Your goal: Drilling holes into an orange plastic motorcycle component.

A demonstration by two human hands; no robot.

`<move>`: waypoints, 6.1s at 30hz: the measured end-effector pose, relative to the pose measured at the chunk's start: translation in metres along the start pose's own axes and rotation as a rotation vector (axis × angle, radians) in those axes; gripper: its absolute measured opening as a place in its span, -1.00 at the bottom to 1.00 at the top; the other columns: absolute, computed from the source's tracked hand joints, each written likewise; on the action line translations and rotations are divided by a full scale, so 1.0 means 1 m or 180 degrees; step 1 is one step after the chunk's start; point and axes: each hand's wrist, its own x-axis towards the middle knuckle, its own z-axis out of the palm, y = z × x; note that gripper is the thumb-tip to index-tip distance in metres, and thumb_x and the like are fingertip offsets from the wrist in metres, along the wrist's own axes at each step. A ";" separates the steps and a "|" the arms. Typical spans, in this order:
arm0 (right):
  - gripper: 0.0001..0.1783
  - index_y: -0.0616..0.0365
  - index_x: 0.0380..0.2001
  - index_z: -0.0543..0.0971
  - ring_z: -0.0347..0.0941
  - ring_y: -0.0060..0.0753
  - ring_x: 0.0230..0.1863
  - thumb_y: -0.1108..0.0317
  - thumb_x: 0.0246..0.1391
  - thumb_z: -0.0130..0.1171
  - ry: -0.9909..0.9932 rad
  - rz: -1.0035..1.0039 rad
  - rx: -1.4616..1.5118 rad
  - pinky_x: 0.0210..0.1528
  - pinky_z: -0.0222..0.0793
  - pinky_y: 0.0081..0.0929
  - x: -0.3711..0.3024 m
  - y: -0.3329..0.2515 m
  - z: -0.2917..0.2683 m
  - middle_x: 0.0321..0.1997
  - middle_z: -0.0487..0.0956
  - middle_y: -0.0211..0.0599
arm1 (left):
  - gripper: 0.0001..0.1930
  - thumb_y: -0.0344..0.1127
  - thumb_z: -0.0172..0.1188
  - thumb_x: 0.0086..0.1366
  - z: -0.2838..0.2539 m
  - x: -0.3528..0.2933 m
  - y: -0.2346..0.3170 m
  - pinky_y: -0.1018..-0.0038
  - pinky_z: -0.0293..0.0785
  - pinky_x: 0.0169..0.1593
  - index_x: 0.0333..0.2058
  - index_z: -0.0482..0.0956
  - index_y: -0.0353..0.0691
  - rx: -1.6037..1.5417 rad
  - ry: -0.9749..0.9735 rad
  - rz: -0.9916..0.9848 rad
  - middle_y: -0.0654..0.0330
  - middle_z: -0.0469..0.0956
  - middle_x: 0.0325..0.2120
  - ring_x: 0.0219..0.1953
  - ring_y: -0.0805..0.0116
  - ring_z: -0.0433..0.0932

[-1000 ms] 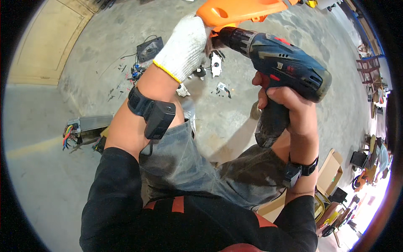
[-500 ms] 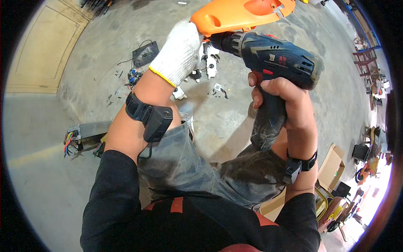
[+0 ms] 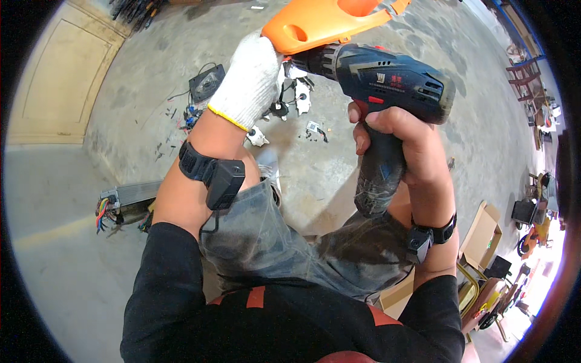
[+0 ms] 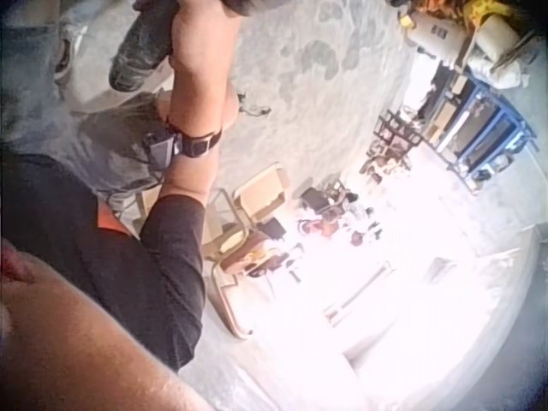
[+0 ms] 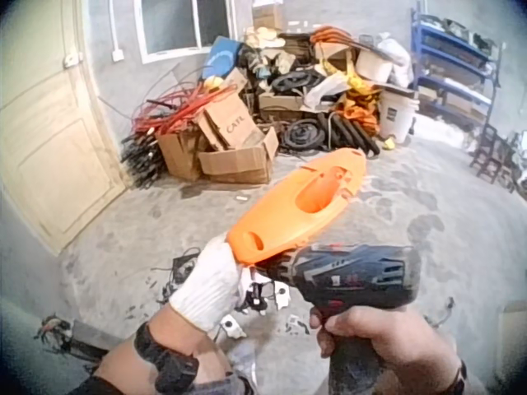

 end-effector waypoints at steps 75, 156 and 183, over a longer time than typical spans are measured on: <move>-0.43 0.23 0.07 0.46 0.48 -0.36 -0.48 0.44 -0.13 0.08 0.0139 0.0136 0.0567 -0.37 0.49 -0.39 -0.007 0.003 -0.003 -0.29 0.59 -0.18 | -0.50 -0.21 0.28 0.22 -0.010 0.010 0.022 0.45 0.49 -0.03 0.08 0.45 -0.32 -0.3856 0.0382 -0.1803 0.17 0.58 -0.10 -0.17 0.34 0.55; -0.68 0.21 -0.31 0.62 0.53 -0.55 -0.32 0.22 -0.04 0.43 0.2094 -0.1746 -0.0696 -0.22 0.44 -0.50 0.031 0.012 -0.110 -0.35 0.62 -0.41 | -0.90 -0.44 0.05 0.27 -0.045 -0.032 0.089 0.58 0.23 -0.49 -0.40 0.40 -0.35 -0.4510 -0.0952 -0.2637 0.12 0.31 -0.55 -0.55 0.43 0.22; -0.83 0.24 -0.20 0.52 0.50 -0.44 -0.37 0.40 0.17 0.18 0.2427 -0.1698 0.1387 -0.26 0.45 -0.46 -0.015 -0.023 -0.134 -0.37 0.56 -0.34 | -0.71 -0.03 0.05 0.41 0.280 -0.058 -0.139 0.45 0.28 -0.59 -0.41 0.40 -0.07 -0.2700 -0.0794 -0.4125 0.31 0.32 -0.69 -0.67 0.40 0.33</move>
